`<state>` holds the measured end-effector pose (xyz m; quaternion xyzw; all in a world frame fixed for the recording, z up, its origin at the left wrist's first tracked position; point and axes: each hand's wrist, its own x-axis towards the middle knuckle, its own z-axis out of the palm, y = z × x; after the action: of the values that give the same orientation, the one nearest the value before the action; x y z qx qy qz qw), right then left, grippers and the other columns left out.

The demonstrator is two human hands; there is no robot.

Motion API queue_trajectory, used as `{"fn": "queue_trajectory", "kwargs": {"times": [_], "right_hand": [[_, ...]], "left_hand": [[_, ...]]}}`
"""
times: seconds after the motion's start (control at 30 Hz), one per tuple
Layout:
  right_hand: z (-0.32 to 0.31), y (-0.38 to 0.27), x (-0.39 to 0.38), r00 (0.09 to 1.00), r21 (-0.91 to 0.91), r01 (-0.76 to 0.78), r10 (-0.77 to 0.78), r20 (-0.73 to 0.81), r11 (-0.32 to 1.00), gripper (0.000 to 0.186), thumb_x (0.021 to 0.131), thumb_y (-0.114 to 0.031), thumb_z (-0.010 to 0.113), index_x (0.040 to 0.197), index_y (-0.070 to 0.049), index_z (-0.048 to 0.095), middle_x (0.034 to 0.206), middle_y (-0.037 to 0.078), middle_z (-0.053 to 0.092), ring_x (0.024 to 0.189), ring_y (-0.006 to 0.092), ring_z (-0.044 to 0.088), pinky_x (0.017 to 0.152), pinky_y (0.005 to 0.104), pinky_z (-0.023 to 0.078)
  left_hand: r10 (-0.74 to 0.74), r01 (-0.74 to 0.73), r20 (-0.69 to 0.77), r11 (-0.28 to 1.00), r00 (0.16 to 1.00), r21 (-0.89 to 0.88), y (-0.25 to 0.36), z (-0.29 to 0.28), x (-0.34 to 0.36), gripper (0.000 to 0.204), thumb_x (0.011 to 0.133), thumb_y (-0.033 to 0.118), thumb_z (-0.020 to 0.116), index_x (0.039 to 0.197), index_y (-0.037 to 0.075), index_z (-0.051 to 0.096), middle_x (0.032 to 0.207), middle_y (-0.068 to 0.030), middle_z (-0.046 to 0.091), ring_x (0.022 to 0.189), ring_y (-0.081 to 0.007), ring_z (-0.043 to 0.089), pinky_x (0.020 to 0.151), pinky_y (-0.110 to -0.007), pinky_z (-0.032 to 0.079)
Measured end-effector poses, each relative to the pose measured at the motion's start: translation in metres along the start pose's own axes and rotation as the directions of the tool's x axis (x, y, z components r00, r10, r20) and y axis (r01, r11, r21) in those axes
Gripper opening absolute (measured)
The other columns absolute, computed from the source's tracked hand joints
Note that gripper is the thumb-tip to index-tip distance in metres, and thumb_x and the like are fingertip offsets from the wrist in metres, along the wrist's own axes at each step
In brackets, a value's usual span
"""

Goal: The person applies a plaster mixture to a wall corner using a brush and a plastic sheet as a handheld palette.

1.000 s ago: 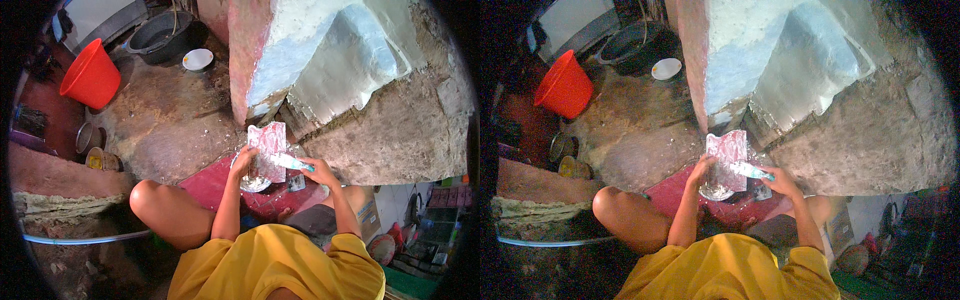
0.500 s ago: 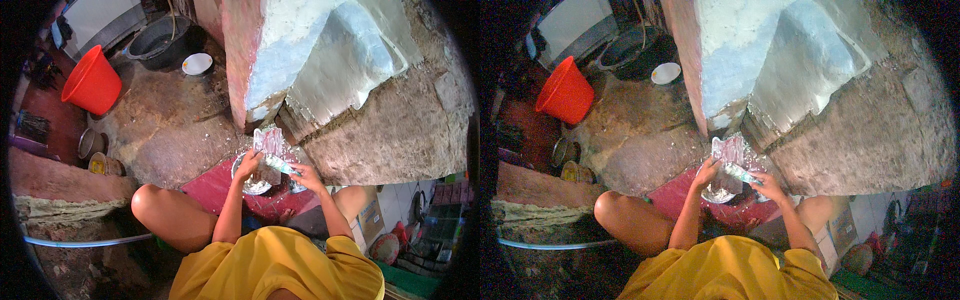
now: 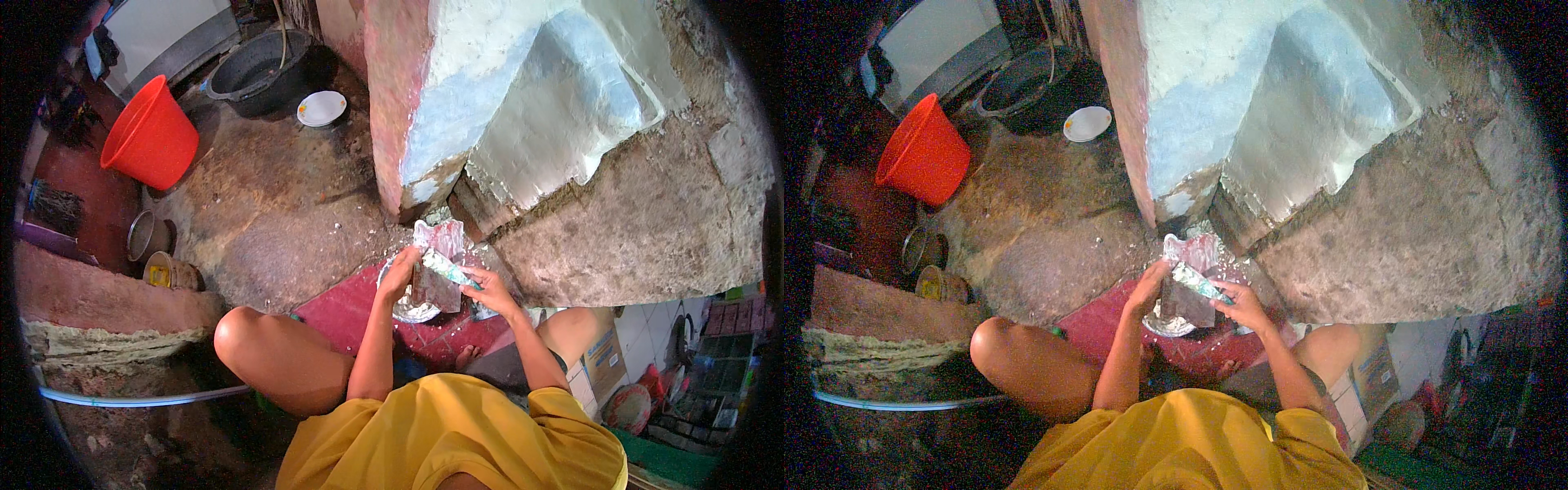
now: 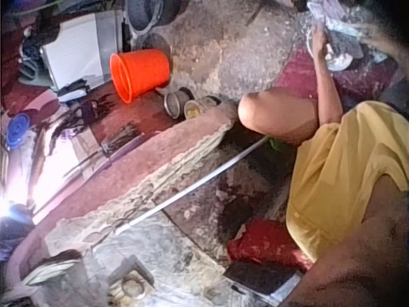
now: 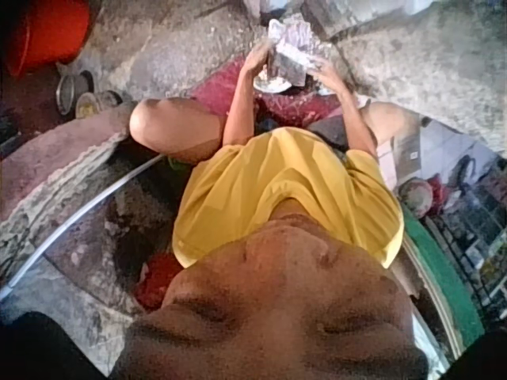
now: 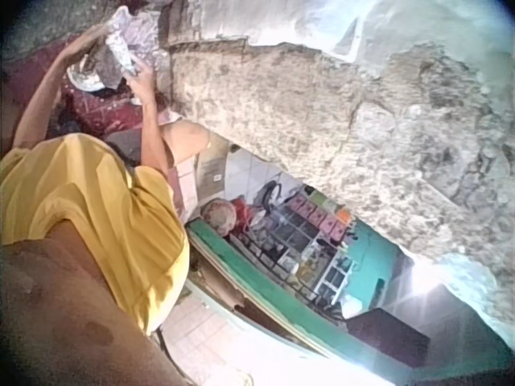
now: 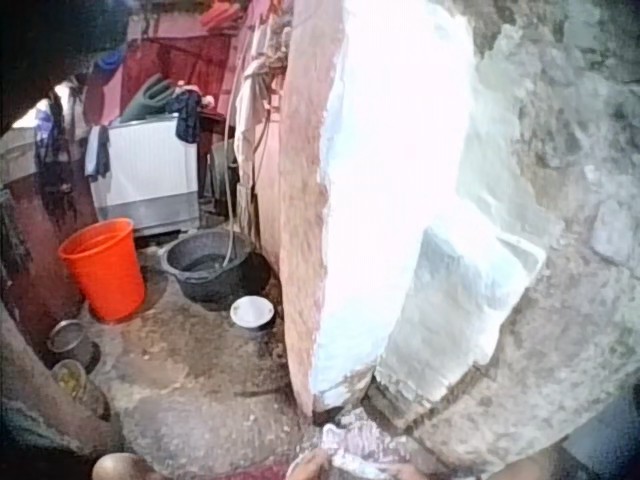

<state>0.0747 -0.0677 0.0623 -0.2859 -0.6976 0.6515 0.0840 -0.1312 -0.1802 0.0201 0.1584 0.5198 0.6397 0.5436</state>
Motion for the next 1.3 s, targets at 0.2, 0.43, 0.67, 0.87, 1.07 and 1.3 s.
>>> {"fn": "queue_trajectory", "kwargs": {"times": [0.2,0.43,0.67,0.87,1.07,1.3], "right_hand": [[-0.015,-0.012,0.002,0.990,0.086,-0.133,0.136,-0.023,0.987,0.039,0.082,-0.007,0.058,0.120,-0.008,0.048,0.074,0.000,0.058,0.052,0.0034,0.044,0.043,0.0182,0.035],[-0.030,-0.030,0.056,0.955,0.336,-0.226,0.275,-0.108,0.914,0.034,0.089,-0.018,0.048,0.121,-0.009,0.042,0.070,0.000,0.047,0.048,0.0053,0.039,0.040,0.0186,0.034],[-0.060,-0.035,0.109,0.938,0.512,-0.269,0.342,-0.051,0.816,0.018,0.090,-0.021,0.045,0.102,-0.008,0.043,0.070,0.001,0.046,0.046,0.0042,0.037,0.039,0.0189,0.032],[-0.066,-0.037,0.124,0.917,0.467,-0.292,0.383,-0.111,0.835,0.011,0.089,-0.019,0.043,0.086,-0.009,0.038,0.071,0.002,0.047,0.046,0.0047,0.035,0.038,0.0195,0.031],[-0.071,-0.034,0.131,0.935,0.448,-0.222,0.319,-0.154,0.866,0.012,0.088,-0.018,0.044,0.090,-0.007,0.040,0.071,0.003,0.048,0.046,0.0055,0.036,0.038,0.0203,0.032],[-0.052,-0.006,0.138,0.916,0.585,-0.077,0.289,-0.278,0.807,0.013,0.087,-0.018,0.047,0.090,-0.007,0.040,0.070,0.005,0.048,0.045,0.0063,0.037,0.037,0.0208,0.031]], "left_hand": [[-0.018,0.009,-0.090,0.996,0.996,-0.094,-0.020,-0.005,0.006,0.044,0.092,0.035,0.036,0.116,0.000,0.047,0.111,-0.0055,0.051,0.100,-0.0154,0.045,0.087,-0.030,0.036],[-0.055,-0.049,-0.344,0.957,0.937,-0.286,-0.106,-0.056,0.027,0.047,0.091,0.037,0.034,0.119,0.001,0.045,0.114,-0.0077,0.050,0.100,-0.0190,0.046,0.088,-0.034,0.035],[-0.127,0.010,-0.403,0.960,0.906,-0.280,-0.097,-0.050,0.028,0.046,0.091,0.037,0.034,0.115,0.001,0.047,0.110,-0.0073,0.051,0.097,-0.0184,0.046,0.086,-0.034,0.036],[-0.122,-0.010,-0.410,0.952,0.904,-0.306,-0.100,-0.051,0.028,0.043,0.091,0.036,0.036,0.109,0.001,0.051,0.102,-0.0045,0.052,0.091,-0.0149,0.045,0.082,-0.030,0.035],[-0.153,0.050,-0.378,0.962,0.913,-0.269,-0.098,-0.045,0.030,0.045,0.091,0.036,0.036,0.113,-0.002,0.048,0.109,-0.0067,0.050,0.098,-0.0164,0.045,0.088,-0.030,0.033],[-0.008,-0.031,-0.387,0.995,0.922,-0.096,-0.120,-0.057,0.041,0.044,0.090,0.035,0.038,0.112,-0.001,0.049,0.112,-0.0077,0.050,0.101,-0.0187,0.046,0.091,-0.032,0.033]]}}
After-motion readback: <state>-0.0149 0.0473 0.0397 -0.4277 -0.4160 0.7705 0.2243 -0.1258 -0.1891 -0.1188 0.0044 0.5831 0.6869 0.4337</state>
